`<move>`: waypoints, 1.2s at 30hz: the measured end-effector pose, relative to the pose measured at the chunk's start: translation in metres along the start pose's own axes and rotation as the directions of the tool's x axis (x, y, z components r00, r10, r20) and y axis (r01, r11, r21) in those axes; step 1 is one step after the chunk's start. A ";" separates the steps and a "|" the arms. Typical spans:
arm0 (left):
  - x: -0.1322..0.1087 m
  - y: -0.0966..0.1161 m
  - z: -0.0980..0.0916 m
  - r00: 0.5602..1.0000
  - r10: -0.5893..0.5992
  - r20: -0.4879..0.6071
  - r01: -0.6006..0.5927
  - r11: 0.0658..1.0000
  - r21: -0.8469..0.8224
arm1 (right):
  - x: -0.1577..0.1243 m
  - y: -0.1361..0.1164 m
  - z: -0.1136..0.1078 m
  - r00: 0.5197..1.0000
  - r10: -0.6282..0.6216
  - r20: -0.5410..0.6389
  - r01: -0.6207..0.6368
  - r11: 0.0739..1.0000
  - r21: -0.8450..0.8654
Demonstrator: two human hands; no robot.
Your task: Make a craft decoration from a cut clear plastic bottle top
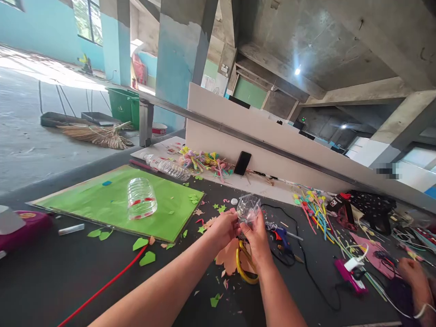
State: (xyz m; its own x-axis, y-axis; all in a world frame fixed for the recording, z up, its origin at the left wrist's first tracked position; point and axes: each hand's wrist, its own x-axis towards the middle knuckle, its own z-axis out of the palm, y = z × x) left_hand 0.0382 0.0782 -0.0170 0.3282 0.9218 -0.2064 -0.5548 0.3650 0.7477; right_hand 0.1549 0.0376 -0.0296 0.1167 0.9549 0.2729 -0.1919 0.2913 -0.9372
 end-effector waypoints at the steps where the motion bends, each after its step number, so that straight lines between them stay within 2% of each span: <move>1: -0.002 -0.003 -0.001 1.000 0.008 0.013 -0.008 1.000 0.001 | -0.001 0.000 0.002 0.998 0.052 0.023 -0.053 0.997 0.062; 3: -0.005 -0.007 -0.001 0.999 0.018 0.034 -0.018 1.000 0.019 | -0.005 -0.002 0.005 0.992 0.119 0.031 -0.122 0.981 0.147; 7: -0.010 -0.014 0.001 0.998 0.015 0.055 -0.020 0.994 0.105 | -0.006 -0.009 0.003 0.992 0.124 0.015 -0.124 0.963 0.240; 12: -0.010 -0.005 -0.004 0.985 0.170 -0.005 -0.168 0.976 0.141 | -0.004 -0.010 -0.006 0.991 0.117 -0.070 -0.095 0.960 0.264; 15: -0.009 0.006 -0.008 0.969 0.246 -0.020 -0.241 0.961 0.134 | -0.004 -0.005 -0.013 0.987 0.102 -0.124 -0.071 0.969 0.236; 18: -0.009 0.011 -0.010 0.949 0.315 0.001 -0.313 0.943 0.117 | -0.001 0.002 -0.018 0.981 0.014 -0.195 0.017 0.987 0.158; 22: -0.009 0.006 -0.008 0.942 0.336 0.002 -0.333 0.934 0.130 | 0.006 0.010 -0.026 0.959 -0.097 -0.267 0.113 0.993 0.047; 25: -0.009 0.003 -0.008 0.924 0.381 0.012 -0.375 0.901 0.217 | 0.007 0.010 -0.030 0.950 -0.122 -0.288 0.127 0.992 -0.003; 27: -0.010 0.003 -0.009 0.881 0.472 0.035 -0.455 0.823 0.341 | 0.005 0.008 -0.030 0.950 -0.130 -0.283 0.117 0.991 -0.065; 28: -0.011 0.004 -0.009 0.846 0.529 0.059 -0.501 0.754 0.424 | 0.004 0.006 -0.030 0.952 -0.135 -0.276 0.109 0.988 -0.105; 30: -0.015 0.006 -0.009 0.765 0.623 0.162 -0.580 0.559 0.593 | 0.002 0.004 -0.028 0.957 -0.137 -0.258 0.095 0.981 -0.168; 32: -0.022 0.008 -0.008 0.698 0.646 0.309 -0.624 0.338 0.704 | 0.001 0.003 -0.027 0.961 -0.129 -0.245 0.085 0.980 -0.182; 34: -0.028 0.009 -0.006 0.667 0.612 0.425 -0.637 0.173 0.751 | 0.002 0.005 -0.027 0.962 -0.124 -0.242 0.078 0.978 -0.192; 36: -0.033 0.009 -0.004 0.670 0.572 0.474 -0.629 0.096 0.772 | 0.003 0.009 -0.028 0.961 -0.133 -0.243 0.078 0.972 -0.220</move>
State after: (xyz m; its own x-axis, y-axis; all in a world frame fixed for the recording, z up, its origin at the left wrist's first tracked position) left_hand 0.0192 0.0515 -0.0057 0.2654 0.7637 0.5885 0.3307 -0.6455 0.6885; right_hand 0.1807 0.0415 -0.0428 0.3743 0.8652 0.3337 0.0373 0.3455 -0.9377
